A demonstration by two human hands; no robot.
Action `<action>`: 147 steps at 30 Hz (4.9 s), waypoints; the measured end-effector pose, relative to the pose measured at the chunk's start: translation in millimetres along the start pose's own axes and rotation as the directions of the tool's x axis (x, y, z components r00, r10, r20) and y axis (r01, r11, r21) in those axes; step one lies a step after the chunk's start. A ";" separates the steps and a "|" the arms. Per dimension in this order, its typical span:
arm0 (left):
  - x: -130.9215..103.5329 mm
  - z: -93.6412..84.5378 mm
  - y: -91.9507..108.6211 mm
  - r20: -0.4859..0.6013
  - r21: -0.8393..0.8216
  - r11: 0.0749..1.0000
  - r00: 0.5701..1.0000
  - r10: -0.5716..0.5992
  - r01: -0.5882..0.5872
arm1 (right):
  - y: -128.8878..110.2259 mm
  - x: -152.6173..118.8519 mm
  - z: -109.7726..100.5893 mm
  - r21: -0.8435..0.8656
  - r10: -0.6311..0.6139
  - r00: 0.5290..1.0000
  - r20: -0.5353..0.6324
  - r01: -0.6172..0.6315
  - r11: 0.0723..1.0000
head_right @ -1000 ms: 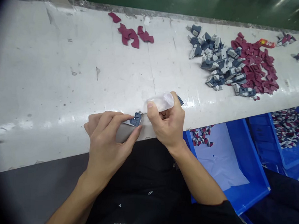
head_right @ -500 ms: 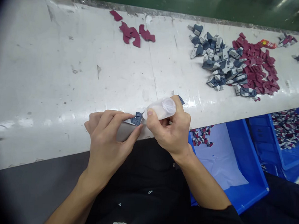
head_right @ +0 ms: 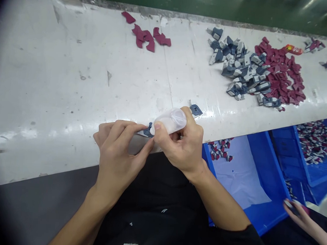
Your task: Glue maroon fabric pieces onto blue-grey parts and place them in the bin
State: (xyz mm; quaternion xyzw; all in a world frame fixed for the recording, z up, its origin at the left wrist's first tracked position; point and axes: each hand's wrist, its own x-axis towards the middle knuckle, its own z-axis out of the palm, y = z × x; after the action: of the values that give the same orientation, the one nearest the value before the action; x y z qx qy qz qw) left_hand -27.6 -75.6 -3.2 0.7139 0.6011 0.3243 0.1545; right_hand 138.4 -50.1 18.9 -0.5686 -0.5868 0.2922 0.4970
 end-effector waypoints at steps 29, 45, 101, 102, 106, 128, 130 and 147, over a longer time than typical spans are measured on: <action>-3.2 4.1 -12.2 -0.025 0.087 0.993 0.996 0.087 -0.084 | 36.6 105.1 -29.9 -0.188 -0.117 0.993 -0.021 0.111 0.976; -6.8 10.2 -12.5 -0.090 0.036 0.998 0.995 0.048 -0.045 | -31.8 106.4 9.6 -0.517 0.068 0.979 0.191 0.041 0.855; -4.0 9.1 -5.7 -0.099 0.053 0.998 0.994 0.048 -0.043 | -13.8 18.0 5.1 0.015 0.554 0.706 0.441 -0.623 0.782; -4.0 9.2 -5.8 -0.097 0.052 0.998 0.994 0.048 -0.043 | -14.9 18.7 5.7 -0.003 0.562 0.700 0.440 -0.625 0.781; -3.7 9.1 -5.8 -0.083 0.050 0.998 0.995 0.046 -0.042 | -15.6 20.1 5.1 -0.039 0.564 0.696 0.445 -0.614 0.788; 10.6 -29.1 20.4 0.457 -0.797 0.358 0.873 -0.170 0.487 | -25.2 -9.5 -7.2 0.302 0.346 0.830 0.437 -0.498 0.813; 10.3 -29.2 20.0 0.461 -0.795 0.356 0.871 -0.172 0.491 | -25.7 -11.1 -7.9 0.307 0.354 0.817 0.455 -0.517 0.799; 8.0 -25.9 6.7 0.491 -0.813 0.304 0.866 -0.098 0.496 | -27.0 -15.7 -15.7 0.440 0.240 0.830 0.504 -0.486 0.755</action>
State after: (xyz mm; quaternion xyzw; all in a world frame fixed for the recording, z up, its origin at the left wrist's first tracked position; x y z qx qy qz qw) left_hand -38.8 -73.9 22.4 0.4203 0.3994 0.4354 0.6887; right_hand 140.4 -73.6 44.7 -0.4301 -0.4441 0.6556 0.4335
